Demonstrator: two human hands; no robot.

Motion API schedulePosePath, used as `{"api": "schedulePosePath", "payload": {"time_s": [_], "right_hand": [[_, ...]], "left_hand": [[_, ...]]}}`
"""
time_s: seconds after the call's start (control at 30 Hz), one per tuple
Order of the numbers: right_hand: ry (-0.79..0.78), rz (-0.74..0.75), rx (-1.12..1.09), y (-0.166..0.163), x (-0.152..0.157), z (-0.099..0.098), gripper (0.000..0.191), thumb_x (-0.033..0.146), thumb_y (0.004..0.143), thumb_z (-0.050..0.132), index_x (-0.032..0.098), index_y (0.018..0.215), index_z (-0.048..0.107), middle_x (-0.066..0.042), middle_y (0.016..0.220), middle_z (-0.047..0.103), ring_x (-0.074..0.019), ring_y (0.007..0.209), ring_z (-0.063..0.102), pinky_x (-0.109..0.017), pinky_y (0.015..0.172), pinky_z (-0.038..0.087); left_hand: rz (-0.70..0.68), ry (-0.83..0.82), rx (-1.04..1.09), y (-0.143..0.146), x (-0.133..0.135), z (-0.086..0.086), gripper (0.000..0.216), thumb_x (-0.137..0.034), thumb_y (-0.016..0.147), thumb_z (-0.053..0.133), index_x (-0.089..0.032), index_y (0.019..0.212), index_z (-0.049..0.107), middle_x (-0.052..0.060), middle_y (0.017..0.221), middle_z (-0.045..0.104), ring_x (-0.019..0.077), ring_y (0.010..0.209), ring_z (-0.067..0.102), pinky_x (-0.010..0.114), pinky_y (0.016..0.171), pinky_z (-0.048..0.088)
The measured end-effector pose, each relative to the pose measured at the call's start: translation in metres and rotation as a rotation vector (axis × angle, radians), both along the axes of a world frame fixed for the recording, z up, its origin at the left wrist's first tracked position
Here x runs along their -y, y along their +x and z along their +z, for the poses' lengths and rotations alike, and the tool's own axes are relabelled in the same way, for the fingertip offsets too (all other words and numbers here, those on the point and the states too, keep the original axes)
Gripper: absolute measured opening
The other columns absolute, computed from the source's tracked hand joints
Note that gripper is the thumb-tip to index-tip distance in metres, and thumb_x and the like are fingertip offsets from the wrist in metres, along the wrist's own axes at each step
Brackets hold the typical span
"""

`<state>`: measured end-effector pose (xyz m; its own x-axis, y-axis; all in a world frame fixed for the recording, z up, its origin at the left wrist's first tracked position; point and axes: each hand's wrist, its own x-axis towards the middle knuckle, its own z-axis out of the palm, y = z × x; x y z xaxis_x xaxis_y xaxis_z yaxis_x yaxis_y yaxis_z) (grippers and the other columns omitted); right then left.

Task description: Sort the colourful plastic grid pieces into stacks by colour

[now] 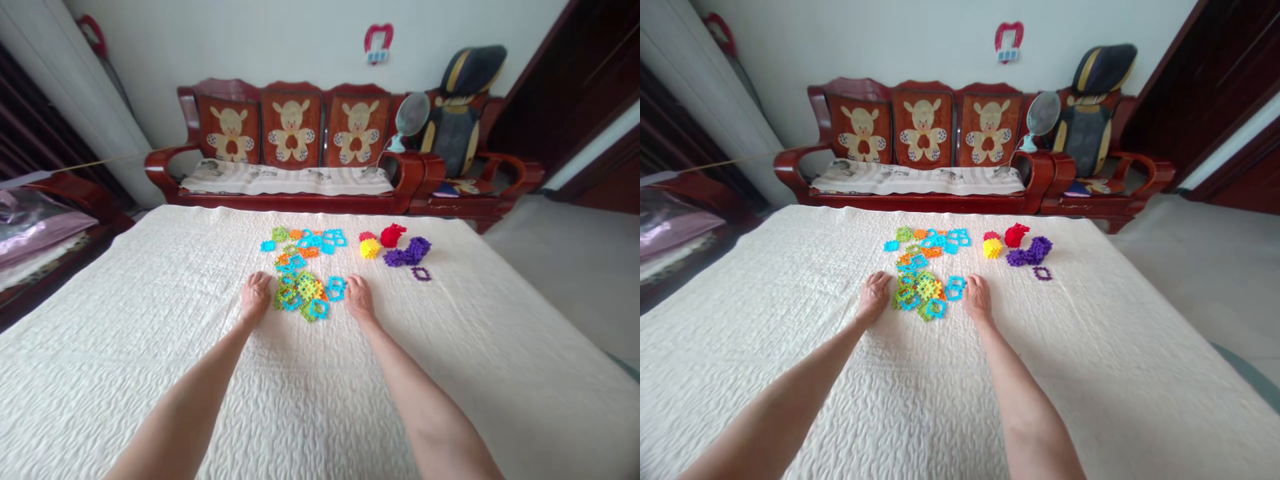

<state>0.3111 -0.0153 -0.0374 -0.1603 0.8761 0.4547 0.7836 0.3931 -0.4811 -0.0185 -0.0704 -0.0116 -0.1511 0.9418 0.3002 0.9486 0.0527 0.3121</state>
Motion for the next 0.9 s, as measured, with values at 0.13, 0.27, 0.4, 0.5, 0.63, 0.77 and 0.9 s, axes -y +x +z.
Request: {"api": "schedulePosePath", "payload": {"time_s": [0.13, 0.27, 0.4, 0.5, 0.63, 0.77, 0.9], "right_hand": [[0.010, -0.007, 0.028, 0.0001, -0.0003, 0.0002, 0.033, 0.014, 0.092, 0.045, 0.014, 0.111, 0.072, -0.015, 0.119, 0.067, -0.0262, 0.113, 0.058, -0.042, 0.104, 0.045], [0.019, -0.006, 0.038, 0.0001, 0.0004, 0.0007, 0.032, 0.019, 0.094, 0.045, 0.015, 0.112, 0.072, -0.015, 0.119, 0.067, -0.0266, 0.113, 0.058, -0.042, 0.103, 0.044], [0.028, -0.005, 0.049, 0.0007, 0.0003, -0.0003, 0.033, 0.019, 0.094, 0.044, 0.014, 0.112, 0.071, -0.016, 0.119, 0.066, -0.0276, 0.113, 0.058, -0.044, 0.103, 0.044], [0.029, -0.011, 0.063, 0.0012, -0.0008, -0.0016, 0.033, 0.020, 0.095, 0.043, 0.014, 0.110, 0.071, -0.016, 0.119, 0.067, -0.0274, 0.113, 0.058, -0.043, 0.103, 0.044], [0.040, -0.009, 0.072, 0.0014, -0.0016, -0.0016, 0.032, 0.019, 0.094, 0.044, 0.014, 0.110, 0.071, -0.016, 0.119, 0.067, -0.0270, 0.112, 0.059, -0.042, 0.103, 0.045], [0.056, -0.017, 0.062, 0.0009, -0.0015, -0.0015, 0.030, 0.019, 0.093, 0.047, 0.016, 0.107, 0.072, -0.015, 0.116, 0.068, -0.0266, 0.110, 0.059, -0.042, 0.102, 0.046], [0.078, -0.020, 0.056, 0.0010, -0.0022, -0.0037, 0.027, 0.022, 0.093, 0.050, 0.017, 0.107, 0.072, -0.014, 0.116, 0.068, -0.0264, 0.109, 0.060, -0.042, 0.100, 0.047]], "left_hand": [[-0.032, -0.047, 0.004, 0.0005, 0.0023, -0.0004, 0.045, -0.013, 0.091, 0.042, -0.028, 0.121, 0.072, 0.006, 0.138, 0.061, 0.0252, 0.134, 0.047, 0.042, 0.110, 0.040], [-0.072, -0.065, 0.006, 0.0010, 0.0031, -0.0009, 0.044, -0.016, 0.094, 0.042, -0.030, 0.124, 0.072, 0.006, 0.143, 0.059, 0.0277, 0.136, 0.044, 0.046, 0.111, 0.039], [-0.101, -0.079, 0.006, 0.0007, 0.0028, -0.0019, 0.045, -0.017, 0.095, 0.041, -0.031, 0.125, 0.072, 0.006, 0.145, 0.058, 0.0282, 0.137, 0.044, 0.047, 0.110, 0.039], [-0.095, -0.078, -0.005, 0.0007, 0.0025, -0.0019, 0.044, -0.017, 0.095, 0.042, -0.032, 0.124, 0.072, 0.005, 0.144, 0.058, 0.0271, 0.136, 0.044, 0.046, 0.110, 0.038], [-0.092, -0.074, -0.007, 0.0017, 0.0025, -0.0004, 0.045, -0.016, 0.095, 0.041, -0.032, 0.122, 0.073, 0.005, 0.143, 0.059, 0.0262, 0.137, 0.045, 0.045, 0.110, 0.039], [-0.102, -0.064, 0.009, 0.0030, 0.0029, 0.0018, 0.045, -0.016, 0.096, 0.040, -0.031, 0.123, 0.072, 0.006, 0.142, 0.061, 0.0259, 0.134, 0.047, 0.045, 0.109, 0.040], [-0.096, -0.047, 0.021, 0.0037, 0.0030, 0.0030, 0.043, -0.016, 0.095, 0.041, -0.030, 0.121, 0.072, 0.005, 0.140, 0.062, 0.0242, 0.132, 0.049, 0.043, 0.110, 0.040]]}}
